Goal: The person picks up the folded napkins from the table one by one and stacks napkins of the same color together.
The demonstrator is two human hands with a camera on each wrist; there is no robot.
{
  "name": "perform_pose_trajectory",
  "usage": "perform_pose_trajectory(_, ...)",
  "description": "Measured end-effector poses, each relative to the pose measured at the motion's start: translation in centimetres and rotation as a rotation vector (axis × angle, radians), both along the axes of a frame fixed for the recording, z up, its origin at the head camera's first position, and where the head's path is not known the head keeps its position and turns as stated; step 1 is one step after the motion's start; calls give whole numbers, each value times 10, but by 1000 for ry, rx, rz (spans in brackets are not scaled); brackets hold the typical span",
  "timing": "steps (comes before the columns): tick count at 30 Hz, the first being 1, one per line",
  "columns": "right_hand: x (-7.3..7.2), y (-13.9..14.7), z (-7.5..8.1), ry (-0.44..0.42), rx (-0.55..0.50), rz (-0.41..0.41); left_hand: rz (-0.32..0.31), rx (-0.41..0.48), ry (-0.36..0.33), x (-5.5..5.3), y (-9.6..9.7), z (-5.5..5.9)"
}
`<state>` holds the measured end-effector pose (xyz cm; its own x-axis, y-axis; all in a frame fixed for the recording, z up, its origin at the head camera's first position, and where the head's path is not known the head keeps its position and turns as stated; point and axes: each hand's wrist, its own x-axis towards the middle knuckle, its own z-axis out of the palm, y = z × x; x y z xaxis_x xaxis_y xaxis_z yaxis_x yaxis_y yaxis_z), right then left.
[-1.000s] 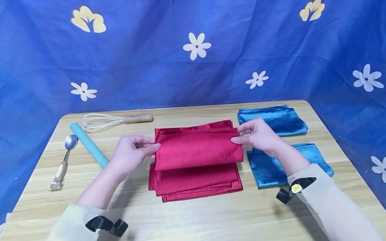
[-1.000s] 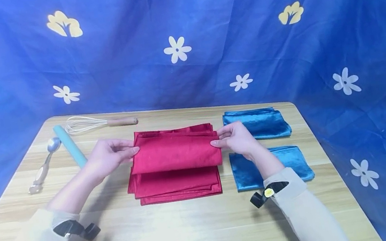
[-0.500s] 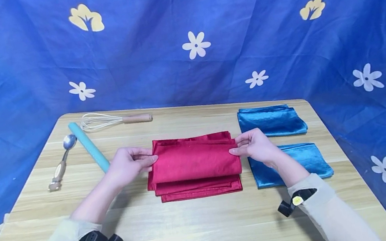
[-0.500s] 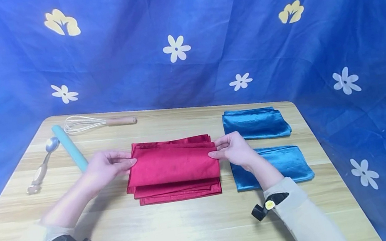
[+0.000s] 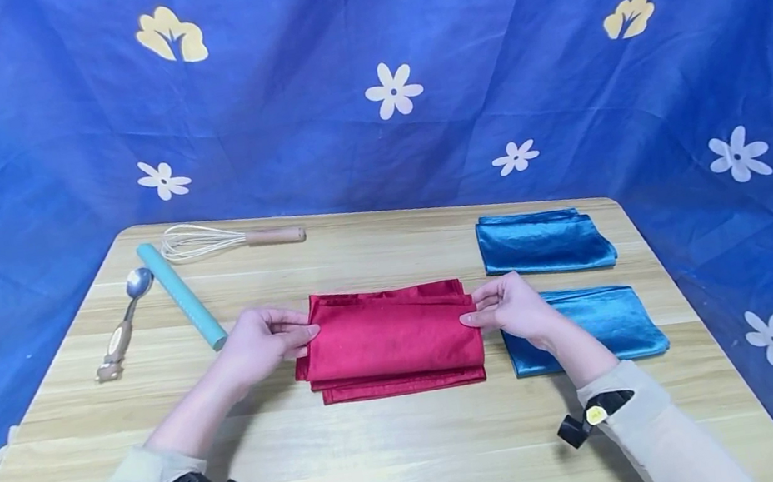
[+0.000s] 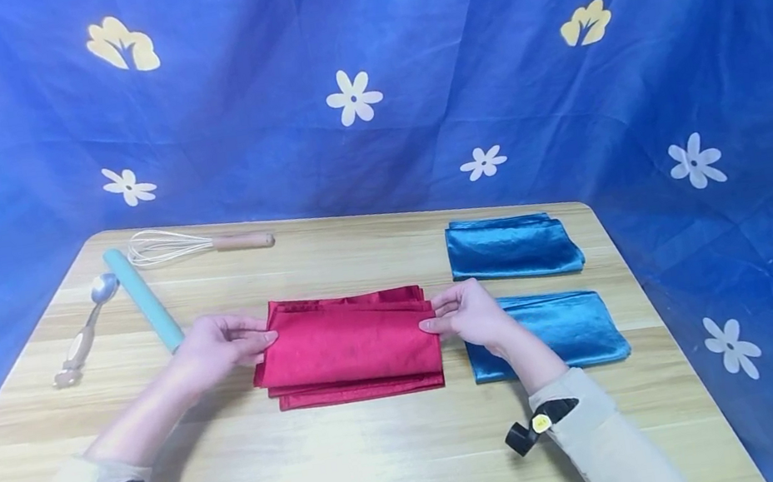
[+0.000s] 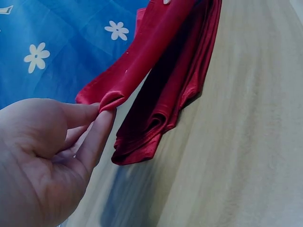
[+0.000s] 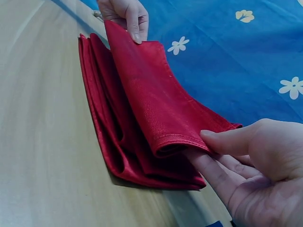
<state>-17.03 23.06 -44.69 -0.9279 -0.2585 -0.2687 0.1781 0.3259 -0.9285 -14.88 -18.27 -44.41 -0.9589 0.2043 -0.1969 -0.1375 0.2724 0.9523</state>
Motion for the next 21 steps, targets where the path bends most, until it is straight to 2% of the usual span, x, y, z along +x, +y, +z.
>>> perform_pose_trajectory(10,3,-2,-9,-47,-28,-8,-13,-9,-26,5,-1,-5)
perform_pose_trajectory(21,5,-4,-16,-13,10,-3,-28,-18,-39,5,-2,-12)
